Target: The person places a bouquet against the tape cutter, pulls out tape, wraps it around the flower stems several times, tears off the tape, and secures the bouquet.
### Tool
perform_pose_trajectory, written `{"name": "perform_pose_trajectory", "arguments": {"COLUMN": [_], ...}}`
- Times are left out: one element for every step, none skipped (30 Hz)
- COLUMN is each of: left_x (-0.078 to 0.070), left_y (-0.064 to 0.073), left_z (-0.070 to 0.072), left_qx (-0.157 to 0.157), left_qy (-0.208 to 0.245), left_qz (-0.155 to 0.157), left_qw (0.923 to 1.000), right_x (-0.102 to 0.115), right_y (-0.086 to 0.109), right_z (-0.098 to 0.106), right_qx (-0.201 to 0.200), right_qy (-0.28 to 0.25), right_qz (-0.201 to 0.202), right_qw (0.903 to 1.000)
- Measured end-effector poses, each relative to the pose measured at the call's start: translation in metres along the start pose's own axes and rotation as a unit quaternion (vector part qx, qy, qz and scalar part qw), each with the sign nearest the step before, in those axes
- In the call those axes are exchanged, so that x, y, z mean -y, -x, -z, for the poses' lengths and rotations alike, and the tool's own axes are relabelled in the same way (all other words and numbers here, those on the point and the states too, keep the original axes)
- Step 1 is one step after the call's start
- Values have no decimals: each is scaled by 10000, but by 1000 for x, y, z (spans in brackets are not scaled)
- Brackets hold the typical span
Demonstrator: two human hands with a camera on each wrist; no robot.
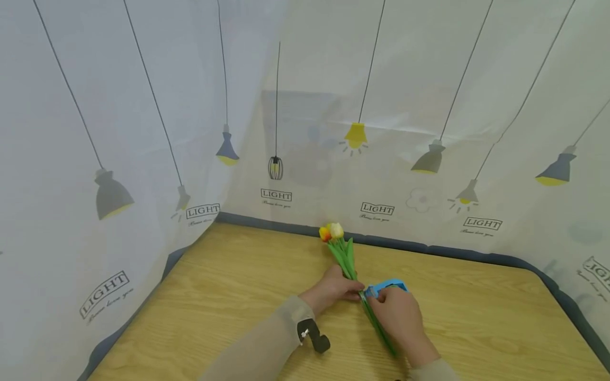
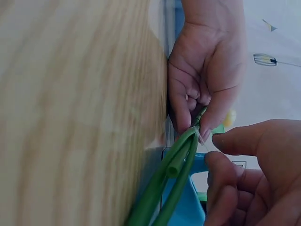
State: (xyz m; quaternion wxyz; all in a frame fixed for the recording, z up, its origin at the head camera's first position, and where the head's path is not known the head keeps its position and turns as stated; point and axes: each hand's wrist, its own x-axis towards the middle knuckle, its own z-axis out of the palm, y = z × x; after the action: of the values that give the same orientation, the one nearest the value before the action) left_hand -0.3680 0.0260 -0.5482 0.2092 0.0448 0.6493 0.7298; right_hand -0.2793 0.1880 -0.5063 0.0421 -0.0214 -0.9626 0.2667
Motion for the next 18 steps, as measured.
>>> {"name": "perform_pose_trajectory", "arguments": {"left_x": [0,0,0,0,0,0,0,1,1,1,2,2,3,3,3,3,2,2], "left_y": [0,0,0,0,1,1,1,1,1,1,0,0,0,-1,0,0,0,1], "left_z": [0,0,0,0,0,-1,-1,-1,-1,-1,-1,-1,-1,-1,-1,-1,-1,-1], "left_qx": [8,15,15,13,5,-4,-15,-23,-33,-41,-43,-65,-86,-107,-134,-153,-170,-192], "left_qy": [-8,-16,-16,-16,-20,-22,-25,-20,-31,-41,-51,-72,-84,-103,-122,-131,-150,-168], "left_qz": [-9,-10,-5,0,10,19,26,31,20,13,6,0,0,0,3,20,31,46], "left_qw": [10000,10000,10000,10000,10000,10000,10000,10000,10000,10000,10000,10000,9999,9999,9998,9998,9997,9997], "right_x": [0,1,1,1,1,2,2,3,4,5,5,6,6,6,6,5,4,3], "right_y": [-1,-2,-3,-4,-4,-4,-3,-2,-1,1,3,5,7,9,11,12,13,13], "right_z": [-1,-2,-3,-4,-5,-6,-6,-7,-7,-7,-8,-9,-10,-12,-15,-17,-20,-22], "right_qx": [-23,-20,1,16,23,14,2,-34,-64,-130,-193,-223,-244,-230,-205,-199,-157,-133], "right_qy": [-13,-45,-69,-96,-113,-128,-154,-183,-217,-225,-209,-228,-250,-294,-338,-358,-424,-498], "right_qz": [-23,-56,-84,-114,-133,-118,-85,-31,24,103,208,275,322,327,305,274,187,77], "right_qw": [10000,10000,9999,9999,9998,9998,9998,9998,9997,9996,9994,9991,9989,9988,9988,9988,9988,9986]}}
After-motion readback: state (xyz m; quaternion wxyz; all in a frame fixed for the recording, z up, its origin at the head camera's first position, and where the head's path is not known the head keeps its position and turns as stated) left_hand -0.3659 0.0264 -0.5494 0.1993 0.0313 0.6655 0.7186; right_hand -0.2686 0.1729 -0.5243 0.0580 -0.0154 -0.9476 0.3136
